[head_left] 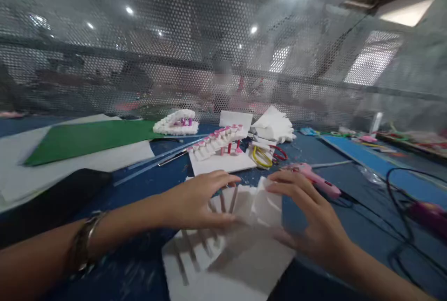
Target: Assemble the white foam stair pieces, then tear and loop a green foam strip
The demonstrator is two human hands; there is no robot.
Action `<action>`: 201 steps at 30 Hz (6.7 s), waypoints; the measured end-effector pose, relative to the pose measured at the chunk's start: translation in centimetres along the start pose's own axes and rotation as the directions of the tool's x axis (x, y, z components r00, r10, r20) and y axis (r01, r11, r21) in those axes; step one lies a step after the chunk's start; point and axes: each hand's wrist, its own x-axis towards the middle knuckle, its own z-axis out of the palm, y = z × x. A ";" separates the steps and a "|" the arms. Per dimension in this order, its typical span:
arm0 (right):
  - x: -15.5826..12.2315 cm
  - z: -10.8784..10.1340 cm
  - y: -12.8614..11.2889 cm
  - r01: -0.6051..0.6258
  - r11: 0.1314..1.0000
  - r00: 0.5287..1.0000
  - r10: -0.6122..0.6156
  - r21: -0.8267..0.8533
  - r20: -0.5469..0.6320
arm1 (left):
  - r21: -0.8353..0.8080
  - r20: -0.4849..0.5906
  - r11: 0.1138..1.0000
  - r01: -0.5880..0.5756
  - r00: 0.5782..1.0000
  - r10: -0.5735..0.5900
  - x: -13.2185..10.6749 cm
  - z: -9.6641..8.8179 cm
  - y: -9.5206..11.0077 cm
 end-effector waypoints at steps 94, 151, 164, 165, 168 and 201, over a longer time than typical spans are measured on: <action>-0.1 0.3 -2.1 -0.016 0.998 0.972 0.031 -0.068 0.232 | -0.076 0.032 0.996 0.048 0.998 -0.045 0.1 0.6 -0.2; -0.2 0.2 -2.5 0.484 0.852 0.874 -0.480 -0.198 0.071 | -0.136 0.024 0.982 -0.131 0.990 0.135 0.0 0.5 0.4; 0.0 0.5 -2.4 0.408 0.889 0.912 -0.406 -0.209 0.054 | -0.140 0.037 0.984 -0.112 0.992 0.118 0.1 0.4 0.6; 0.0 0.4 -2.4 0.406 0.888 0.913 -0.404 -0.214 0.054 | -0.136 0.038 0.984 -0.114 0.992 0.120 0.0 0.4 0.6; 0.2 0.3 -2.5 0.424 0.880 0.905 -0.420 -0.215 0.067 | -0.128 0.043 0.985 -0.114 0.992 0.120 0.0 0.4 0.5; -0.3 1.0 -1.6 0.261 0.963 0.960 -0.252 -0.065 0.118 | -0.047 -0.016 0.997 -0.066 0.998 0.066 0.1 0.6 0.1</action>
